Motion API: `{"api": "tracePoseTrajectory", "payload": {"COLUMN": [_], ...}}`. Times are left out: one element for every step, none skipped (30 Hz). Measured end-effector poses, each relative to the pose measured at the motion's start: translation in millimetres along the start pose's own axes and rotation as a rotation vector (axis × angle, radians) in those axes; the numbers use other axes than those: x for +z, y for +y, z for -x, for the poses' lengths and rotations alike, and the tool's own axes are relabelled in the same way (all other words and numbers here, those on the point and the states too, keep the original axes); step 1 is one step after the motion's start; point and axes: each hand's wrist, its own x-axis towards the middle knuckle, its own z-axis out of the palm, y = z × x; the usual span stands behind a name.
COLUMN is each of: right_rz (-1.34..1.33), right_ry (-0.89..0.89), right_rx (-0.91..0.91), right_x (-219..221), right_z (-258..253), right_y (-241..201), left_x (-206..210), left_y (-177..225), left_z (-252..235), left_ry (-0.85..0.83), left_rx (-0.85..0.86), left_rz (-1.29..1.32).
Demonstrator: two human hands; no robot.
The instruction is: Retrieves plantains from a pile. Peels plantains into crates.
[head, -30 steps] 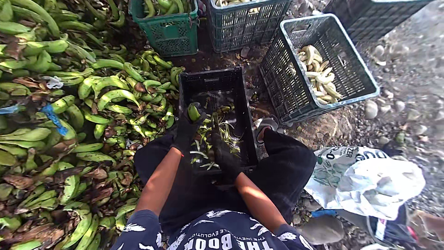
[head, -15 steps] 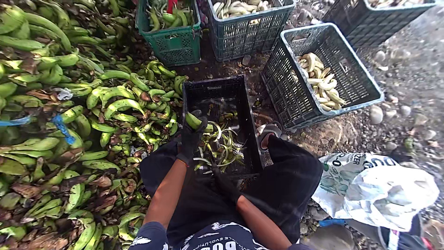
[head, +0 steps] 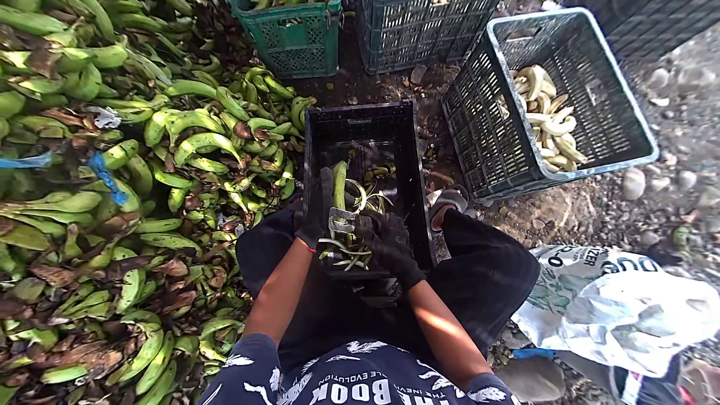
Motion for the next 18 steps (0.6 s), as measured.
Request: {"api": "tracePoseTrajectory", "payload": {"right_rz": [0.013,0.030,0.034,0.021,-0.004,-0.033,-0.039,-0.048,-0.067,-0.085,-0.087,-0.066,-0.048,-0.032,0.009,0.055,0.092,0.121], "right_ry": [-0.010,0.007,0.036,0.069,0.113,0.132,0.153,0.152,0.161,0.162,0.161,0.155,0.154,0.157,0.134,0.119,0.100,0.081], "right_rx": [0.015,0.025,0.045,0.073,0.116,0.178,0.227,0.253,0.265,0.250,0.217,0.178,0.137,0.079,0.024,-0.009,-0.006,0.012], "right_x": [0,1,3,3,1,-3,-8,-14,-18,-22,-24,-23,-19,-12,-8,-4,-1,2], "right_z": [0,-2,-6,-12,-22,-34,-50,-65,-74,-77,-74,-66,-52,-34,-19,-9,-1,3], "right_y": [-1,-2,-2,-4,-7,-9,-5,1,6,7,8,8,8,8,5,1,-4,-5], "left_x": [1,1,1,2,2,0,-4,-7,-8,-8,-9,-12,-13,-12,-11,-10,-8,-7], "left_y": [-1,-3,-5,-6,-8,-16,-26,-32,-33,-26,-19,-19,-20,-20,-21,-20,-17,-15], "left_z": [-1,-1,1,4,7,13,20,23,22,20,14,4,-4,-8,-11,-13,-12,-9], "left_ry": [0.018,0.052,0.073,0.079,0.064,0.035,-0.012,-0.095,-0.126,-0.113,-0.108,-0.126,-0.108,-0.081,-0.046,-0.021,0.006,0.016], "left_rx": [0.005,0.018,0.046,0.077,0.090,0.051,-0.018,-0.074,-0.094,-0.089,-0.046,0.033,0.122,0.190,0.223,0.218,0.180,0.152], "left_rz": [-0.004,-0.046,-0.138,-0.253,-0.370,-0.420,-0.390,-0.351,-0.297,-0.230,-0.112,0.025,0.094,0.115,0.136,0.170,0.196,0.213]}}
